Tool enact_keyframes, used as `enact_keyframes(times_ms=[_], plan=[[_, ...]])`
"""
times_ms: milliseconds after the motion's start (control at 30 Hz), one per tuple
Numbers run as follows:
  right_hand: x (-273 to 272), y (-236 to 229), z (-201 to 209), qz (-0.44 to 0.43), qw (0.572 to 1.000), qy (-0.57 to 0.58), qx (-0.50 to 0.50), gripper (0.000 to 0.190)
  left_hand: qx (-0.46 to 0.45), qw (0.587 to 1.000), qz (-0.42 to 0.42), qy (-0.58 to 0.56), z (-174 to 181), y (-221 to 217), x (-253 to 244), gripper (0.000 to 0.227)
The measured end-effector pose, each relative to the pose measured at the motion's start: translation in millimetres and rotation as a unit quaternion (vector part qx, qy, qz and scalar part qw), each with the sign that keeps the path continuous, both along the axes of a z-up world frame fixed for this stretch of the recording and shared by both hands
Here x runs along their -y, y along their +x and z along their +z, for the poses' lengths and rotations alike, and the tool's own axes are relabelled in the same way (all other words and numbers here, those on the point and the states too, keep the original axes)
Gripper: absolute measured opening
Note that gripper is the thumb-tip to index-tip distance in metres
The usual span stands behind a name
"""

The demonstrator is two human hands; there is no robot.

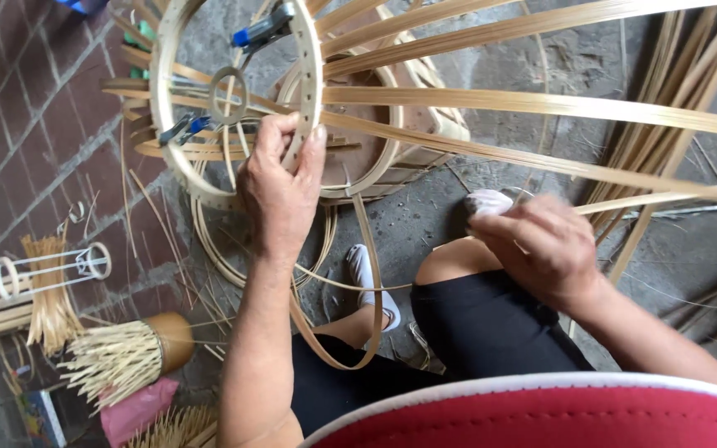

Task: Assembling a bamboo frame by gluing strips to a circular wooden base.

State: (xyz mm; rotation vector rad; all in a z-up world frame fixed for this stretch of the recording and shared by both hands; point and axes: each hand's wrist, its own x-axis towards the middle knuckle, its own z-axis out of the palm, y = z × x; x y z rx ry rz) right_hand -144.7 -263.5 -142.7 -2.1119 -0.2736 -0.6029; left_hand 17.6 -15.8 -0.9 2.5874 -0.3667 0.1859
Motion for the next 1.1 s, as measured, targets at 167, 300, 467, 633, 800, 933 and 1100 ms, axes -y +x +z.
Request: enact_keyframes(times_ms=[167, 300, 467, 633, 800, 933, 1100], plan=[[7, 2, 16, 0.06, 0.841, 0.414, -0.343, 0.035, -0.043, 0.999, 0.018, 0.011, -3, 2, -6, 0.016], [2, 16, 10, 0.067, 0.763, 0.547, -0.337, 0.034, -0.003, 0.999, -0.034, -0.007, 3, -1, -4, 0.017], [-8, 35, 4, 0.089, 0.683, 0.686, -0.235, 0.032, -0.02, 0.999, -0.02, -0.028, 4, 0, 1, 0.021], [-9, 44, 4, 0.095, 0.667, 0.717, -0.181, 0.028, -0.028, 0.999, -0.005, -0.034, 8, -2, 2, 0.021], [-7, 48, 2, 0.063, 0.672, 0.715, -0.181, 0.023, -0.027, 0.999, -0.016, -0.027, 8, -1, 2, 0.021], [-9, 49, 1, 0.054, 0.677, 0.712, -0.18, 0.02, -0.037, 0.999, -0.013, -0.033, 8, -1, 2, 0.02], [-15, 37, 1, 0.059, 0.692, 0.701, -0.161, 0.024, -0.039, 0.998, -0.015, -0.044, 0, 1, -5, 0.017]])
